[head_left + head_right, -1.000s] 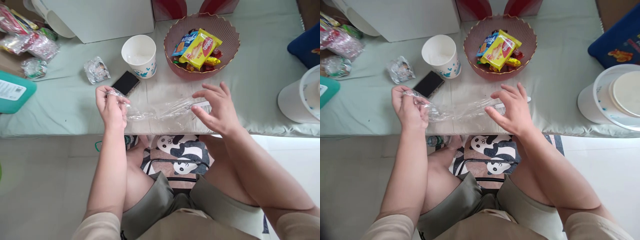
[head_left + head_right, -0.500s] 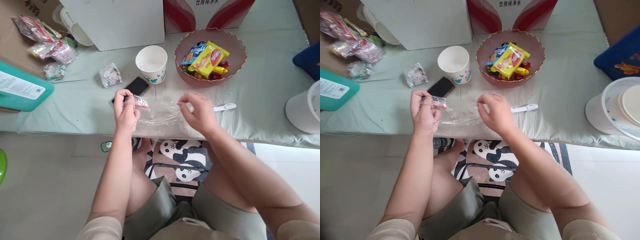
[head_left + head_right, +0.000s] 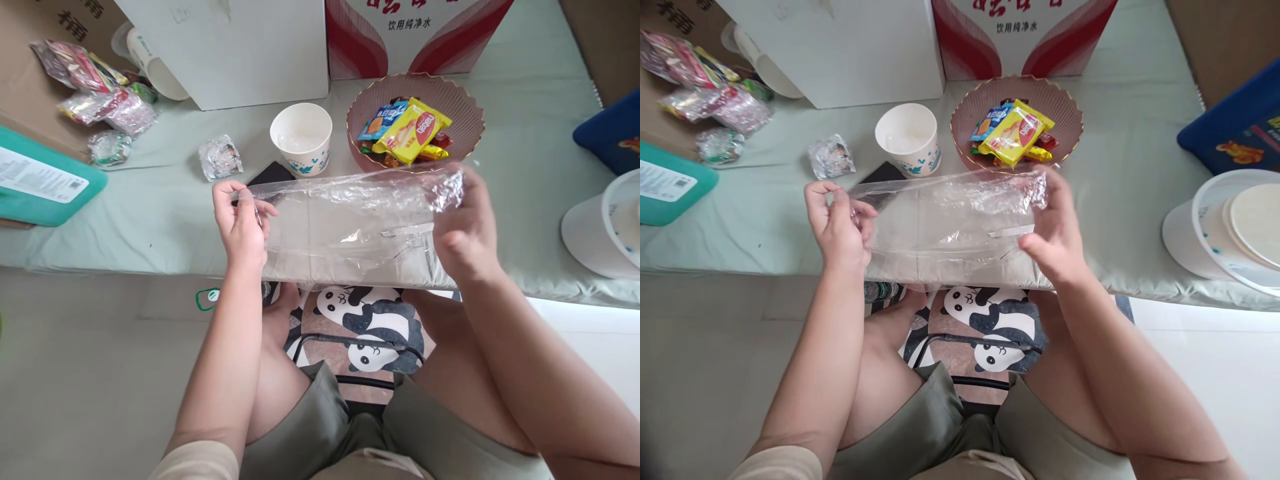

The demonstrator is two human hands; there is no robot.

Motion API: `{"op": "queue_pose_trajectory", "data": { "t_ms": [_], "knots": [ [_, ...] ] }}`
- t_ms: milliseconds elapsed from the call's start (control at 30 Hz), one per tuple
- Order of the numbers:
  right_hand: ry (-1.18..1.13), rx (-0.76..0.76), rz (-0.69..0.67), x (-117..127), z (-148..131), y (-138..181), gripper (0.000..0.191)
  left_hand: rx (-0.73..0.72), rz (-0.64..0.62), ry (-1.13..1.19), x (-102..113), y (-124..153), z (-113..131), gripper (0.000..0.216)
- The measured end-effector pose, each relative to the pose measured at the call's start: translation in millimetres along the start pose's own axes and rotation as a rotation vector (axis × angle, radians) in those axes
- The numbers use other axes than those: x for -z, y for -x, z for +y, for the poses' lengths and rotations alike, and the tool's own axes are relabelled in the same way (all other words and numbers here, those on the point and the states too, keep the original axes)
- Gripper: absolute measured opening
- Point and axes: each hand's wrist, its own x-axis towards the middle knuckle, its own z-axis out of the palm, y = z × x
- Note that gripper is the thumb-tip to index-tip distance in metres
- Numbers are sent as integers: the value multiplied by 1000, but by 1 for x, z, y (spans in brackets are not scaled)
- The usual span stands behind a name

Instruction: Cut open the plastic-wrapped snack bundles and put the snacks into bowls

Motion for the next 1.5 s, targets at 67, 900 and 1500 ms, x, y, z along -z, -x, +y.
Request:
{"op": "queue_pose_trajectory", "data": {
  "t_ms": [67,900,1500],
  "knots": [
    [99,-20,-95,0,13,1,84,40,5,12,-3,-2,-1,20],
    [-107,-209,682,-2,21,-15,13,332,-595,-64,12,-3,-18,111],
    [66,231,369,17,27,18,18,258,-335,-253,-24,-12,-46,86]
  ]
}}
